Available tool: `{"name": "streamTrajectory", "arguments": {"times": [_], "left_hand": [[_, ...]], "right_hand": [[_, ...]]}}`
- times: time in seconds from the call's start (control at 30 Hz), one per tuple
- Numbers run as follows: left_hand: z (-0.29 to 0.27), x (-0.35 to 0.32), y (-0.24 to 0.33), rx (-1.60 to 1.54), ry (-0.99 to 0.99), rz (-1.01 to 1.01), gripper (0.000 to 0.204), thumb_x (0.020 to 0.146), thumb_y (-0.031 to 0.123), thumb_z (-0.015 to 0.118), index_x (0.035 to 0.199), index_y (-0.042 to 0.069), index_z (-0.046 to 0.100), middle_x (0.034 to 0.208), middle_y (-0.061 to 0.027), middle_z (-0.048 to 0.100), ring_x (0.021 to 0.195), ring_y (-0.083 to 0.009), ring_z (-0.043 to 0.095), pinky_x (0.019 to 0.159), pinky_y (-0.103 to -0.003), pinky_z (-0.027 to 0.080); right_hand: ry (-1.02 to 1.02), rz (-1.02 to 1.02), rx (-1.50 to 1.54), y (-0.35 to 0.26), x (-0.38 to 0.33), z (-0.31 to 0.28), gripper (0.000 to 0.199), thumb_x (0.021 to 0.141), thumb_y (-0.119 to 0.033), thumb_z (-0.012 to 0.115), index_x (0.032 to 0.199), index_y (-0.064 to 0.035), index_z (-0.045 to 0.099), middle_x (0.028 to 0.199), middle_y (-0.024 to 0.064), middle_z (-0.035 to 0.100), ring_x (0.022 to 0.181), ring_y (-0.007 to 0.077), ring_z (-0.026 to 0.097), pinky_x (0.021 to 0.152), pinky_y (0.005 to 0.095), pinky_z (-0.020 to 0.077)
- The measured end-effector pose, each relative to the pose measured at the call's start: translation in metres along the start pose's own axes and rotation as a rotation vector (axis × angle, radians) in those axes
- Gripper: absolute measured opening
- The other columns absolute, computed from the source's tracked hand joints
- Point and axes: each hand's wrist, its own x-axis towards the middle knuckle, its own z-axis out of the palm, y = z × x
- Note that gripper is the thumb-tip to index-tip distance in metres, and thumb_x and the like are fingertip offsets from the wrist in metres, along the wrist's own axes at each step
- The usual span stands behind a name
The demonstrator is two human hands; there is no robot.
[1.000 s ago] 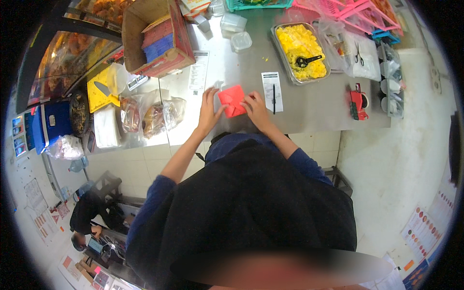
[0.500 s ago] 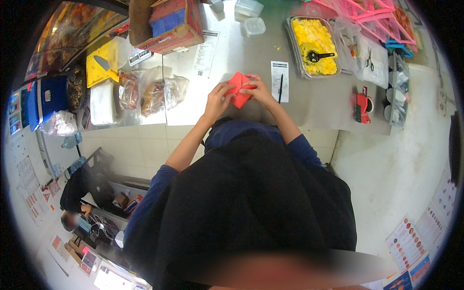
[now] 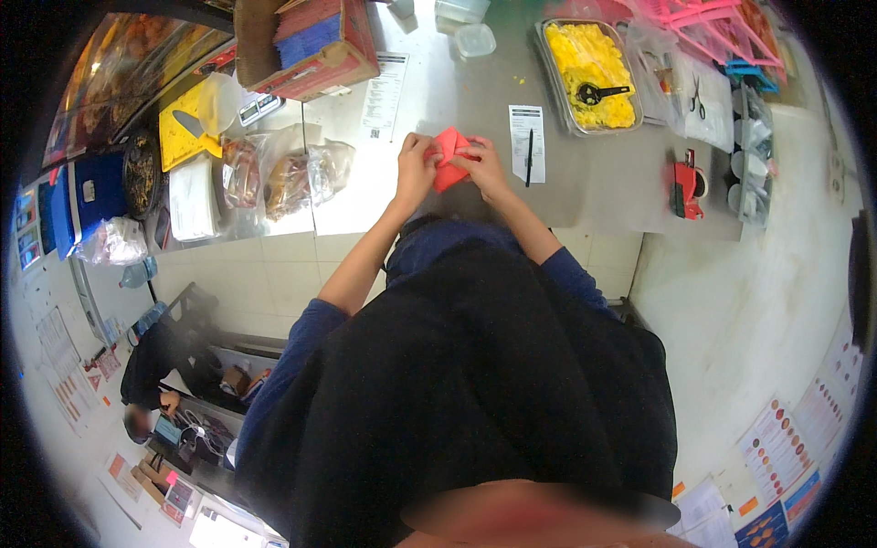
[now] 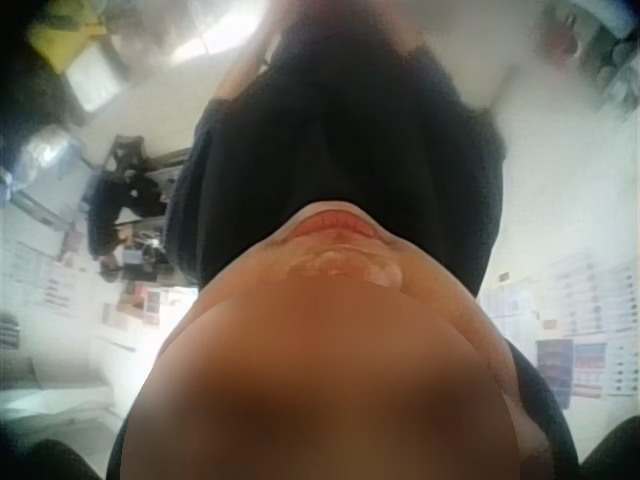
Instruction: The person assembles a takeout meal by retrieving fried chicken from a display case, adding sauce from a refrigerated container, scooping rice into a container, and combining the items in a takeaway box. They handle receipts, plastic bags, and a container lid during the process.
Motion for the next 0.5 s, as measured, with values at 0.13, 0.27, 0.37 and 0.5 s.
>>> {"name": "streamTrajectory", "arguments": {"times": [0.13, 0.27, 0.37, 0.5], "left_hand": [[0.009, 0.005, 0.008, 0.202, 0.035, 0.074, 0.022, 0.070, -0.012, 0.061, 0.088, -0.001, 0.063, 0.094, -0.0136, 0.058, 0.091, -0.0327, 0.058, 0.079, -0.042, 0.049], [0.015, 0.002, 0.010, 0.339, 0.099, 0.211, 0.022, 0.066, -0.011, 0.059, 0.085, 0.001, 0.061, 0.092, -0.0123, 0.057, 0.088, -0.0314, 0.056, 0.075, -0.040, 0.046], [0.023, -0.004, 0.006, 0.370, 0.201, 0.283, 0.020, 0.068, -0.009, 0.059, 0.085, 0.001, 0.062, 0.093, -0.0133, 0.058, 0.087, -0.0329, 0.056, 0.076, -0.041, 0.046], [0.042, -0.015, 0.001, 0.350, 0.352, 0.076, 0.021, 0.068, -0.010, 0.058, 0.085, 0.002, 0.059, 0.093, -0.0113, 0.056, 0.089, -0.0318, 0.056, 0.081, -0.042, 0.043]], "right_hand": [[0.142, 0.044, 0.163, -0.004, 0.008, 0.007, 0.031, 0.080, -0.021, 0.080, 0.102, -0.0007, 0.074, 0.133, 0.0111, 0.046, 0.116, 0.0248, 0.055, 0.086, 0.0360, 0.0524], [0.290, -0.186, -0.267, -0.005, 0.017, 0.017, 0.027, 0.078, -0.023, 0.082, 0.093, -0.0015, 0.074, 0.119, 0.0120, 0.054, 0.111, 0.0246, 0.055, 0.096, 0.0343, 0.0437], [0.415, -0.270, -0.426, -0.003, 0.014, 0.023, 0.027, 0.077, -0.024, 0.083, 0.086, -0.0015, 0.071, 0.113, 0.0139, 0.055, 0.108, 0.0269, 0.056, 0.092, 0.0366, 0.0454], [0.415, -0.320, -0.294, -0.008, 0.007, 0.021, 0.029, 0.077, -0.025, 0.083, 0.082, -0.0014, 0.068, 0.115, 0.0149, 0.053, 0.108, 0.0291, 0.055, 0.092, 0.0405, 0.0456]]}}
